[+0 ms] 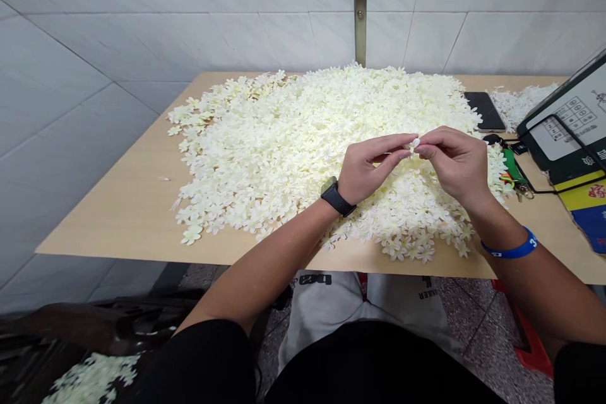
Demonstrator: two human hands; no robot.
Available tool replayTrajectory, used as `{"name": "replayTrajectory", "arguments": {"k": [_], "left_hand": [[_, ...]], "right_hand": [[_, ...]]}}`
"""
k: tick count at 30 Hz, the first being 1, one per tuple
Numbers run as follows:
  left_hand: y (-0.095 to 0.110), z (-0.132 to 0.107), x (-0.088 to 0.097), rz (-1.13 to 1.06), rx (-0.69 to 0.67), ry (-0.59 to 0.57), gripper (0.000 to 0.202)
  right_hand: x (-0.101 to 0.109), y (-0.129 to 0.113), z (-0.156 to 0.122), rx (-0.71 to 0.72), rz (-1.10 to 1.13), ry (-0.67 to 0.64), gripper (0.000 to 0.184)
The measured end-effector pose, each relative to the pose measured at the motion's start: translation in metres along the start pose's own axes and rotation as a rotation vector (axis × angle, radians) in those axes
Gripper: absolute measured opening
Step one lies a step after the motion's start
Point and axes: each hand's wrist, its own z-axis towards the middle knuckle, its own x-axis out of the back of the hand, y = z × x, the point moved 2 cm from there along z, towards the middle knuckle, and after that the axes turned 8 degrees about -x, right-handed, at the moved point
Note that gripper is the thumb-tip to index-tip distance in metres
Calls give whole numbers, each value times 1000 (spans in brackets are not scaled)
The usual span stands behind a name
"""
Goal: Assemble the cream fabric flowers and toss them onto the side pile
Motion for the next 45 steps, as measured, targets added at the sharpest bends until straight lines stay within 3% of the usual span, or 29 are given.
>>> {"name": "replayTrajectory", "arguments": {"k": [17,30,36,45], "left_hand": [[-1,0,1,-31,3,7,23],[0,-2,0,68,-31,40,24],[0,-2,0,90,-3,59,25],[-1,-2,-1,129,-33,70,24]], "right_hand": [[0,0,1,-10,-5,-12,13],[-2,-5,-2,118,-164,17,18],[-5,-1,-1,73,-70,-51,10],[-6,-2,-2,74,-53,-19,9]]}}
